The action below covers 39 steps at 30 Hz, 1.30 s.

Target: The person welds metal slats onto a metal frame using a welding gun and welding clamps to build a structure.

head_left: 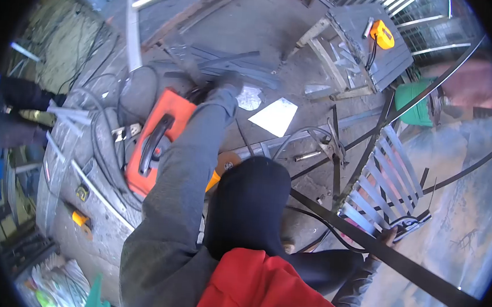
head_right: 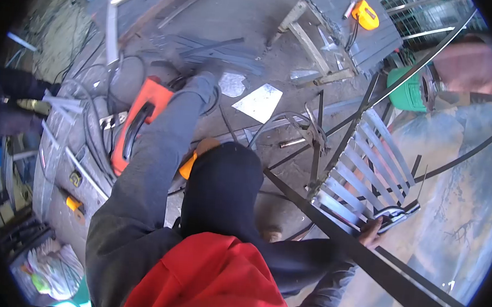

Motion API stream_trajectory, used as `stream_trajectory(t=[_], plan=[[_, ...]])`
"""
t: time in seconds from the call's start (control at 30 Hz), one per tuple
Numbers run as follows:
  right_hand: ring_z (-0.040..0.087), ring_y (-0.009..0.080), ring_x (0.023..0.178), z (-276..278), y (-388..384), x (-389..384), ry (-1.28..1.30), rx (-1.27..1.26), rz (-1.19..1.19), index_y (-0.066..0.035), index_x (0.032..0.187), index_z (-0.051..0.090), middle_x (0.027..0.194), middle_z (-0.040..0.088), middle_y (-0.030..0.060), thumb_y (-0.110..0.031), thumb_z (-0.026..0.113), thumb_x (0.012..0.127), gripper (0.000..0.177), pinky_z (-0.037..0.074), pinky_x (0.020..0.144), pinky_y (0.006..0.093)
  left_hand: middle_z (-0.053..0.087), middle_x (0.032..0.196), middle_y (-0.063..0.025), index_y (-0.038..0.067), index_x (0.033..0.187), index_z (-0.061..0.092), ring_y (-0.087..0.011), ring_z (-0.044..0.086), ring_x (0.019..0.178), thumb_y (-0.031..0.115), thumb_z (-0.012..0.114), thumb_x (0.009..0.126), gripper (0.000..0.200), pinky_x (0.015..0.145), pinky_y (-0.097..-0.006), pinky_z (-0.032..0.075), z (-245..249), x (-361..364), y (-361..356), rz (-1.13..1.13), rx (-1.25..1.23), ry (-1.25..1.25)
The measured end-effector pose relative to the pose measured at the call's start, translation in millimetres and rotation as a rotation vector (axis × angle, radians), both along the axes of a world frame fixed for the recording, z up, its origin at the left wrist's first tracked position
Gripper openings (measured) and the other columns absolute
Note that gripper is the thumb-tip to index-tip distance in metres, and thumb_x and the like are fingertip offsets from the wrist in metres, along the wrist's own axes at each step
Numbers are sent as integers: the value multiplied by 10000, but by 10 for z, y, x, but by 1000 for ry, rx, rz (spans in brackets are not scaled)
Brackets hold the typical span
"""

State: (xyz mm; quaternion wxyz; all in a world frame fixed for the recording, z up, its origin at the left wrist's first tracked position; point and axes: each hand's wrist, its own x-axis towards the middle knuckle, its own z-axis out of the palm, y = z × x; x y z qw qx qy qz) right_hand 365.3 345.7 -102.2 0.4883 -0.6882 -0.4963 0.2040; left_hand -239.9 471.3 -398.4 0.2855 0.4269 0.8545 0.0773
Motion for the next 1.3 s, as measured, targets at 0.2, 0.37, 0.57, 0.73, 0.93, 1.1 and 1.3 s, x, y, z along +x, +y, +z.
stream_trajectory(t=[0.2, 0.37, 0.57, 0.73, 0.93, 1.1, 1.3], plan=[[423, 79, 501, -234, -35, 663, 368, 41, 77, -59, 892, 556, 635, 504, 20, -303, 519, 1003, 271, 342, 447, 214, 495, 1431, -162, 95, 1378, 497, -322, 459, 1344, 381, 542, 938, 527, 1076, -463, 409, 150, -478, 47, 28, -92, 412], [446, 71, 500, -147, -83, 468, 326, 2, -25, -103, 917, 522, 666, 549, 9, -235, 533, 992, 151, 331, 420, 230, 429, 1496, -151, 106, 1456, 407, -304, 457, 1355, 391, 563, 948, 603, 1077, -444, 419, 31, -609, 254, 82, -215, 311], [443, 115, 469, -12, -26, 177, 246, 36, 8, -35, 887, 499, 630, 514, 54, -231, 537, 983, 222, 379, 441, 256, 591, 1316, -152, 107, 1331, 534, -335, 555, 1251, 283, 566, 939, 430, 1023, -450, 471, 35, -725, 280, 4, -198, 378], [476, 124, 482, -54, -42, 261, 296, 9, -31, -24, 930, 530, 690, 605, 107, -266, 587, 960, 251, 391, 448, 260, 595, 1309, -151, 98, 1301, 543, -343, 578, 1217, 228, 551, 944, 380, 1003, -429, 488, -613, -1016, 374, -94, -148, 431], [447, 127, 436, 75, -22, 7, 267, -26, -91, -66, 753, 496, 536, 473, 30, -269, 547, 981, 310, 462, 577, 289, 528, 1392, -172, 123, 1397, 475, -334, 503, 1302, 255, 481, 971, 445, 1048, -407, 447, -208, -888, 658, -70, 68, 286], [468, 110, 435, -44, 9, 192, 336, 46, 10, -57, 967, 518, 612, 547, 48, -275, 622, 944, 242, 370, 401, 241, 650, 1124, -178, 76, 1171, 587, -320, 635, 1057, 321, 468, 970, 338, 878, -445, 502, 892, -46, 448, -23, 570, 297], [613, 139, 743, -695, 16, 754, 473, 50, 46, -18, 1098, 625, 847, 641, 54, -348, 579, 967, 358, 514, 697, 290, 653, 959, -178, 59, 1105, 651, -246, 645, 907, 261, 604, 927, 273, 819, -393, 500, 2750, 1319, 36, 62, 1051, -432]])
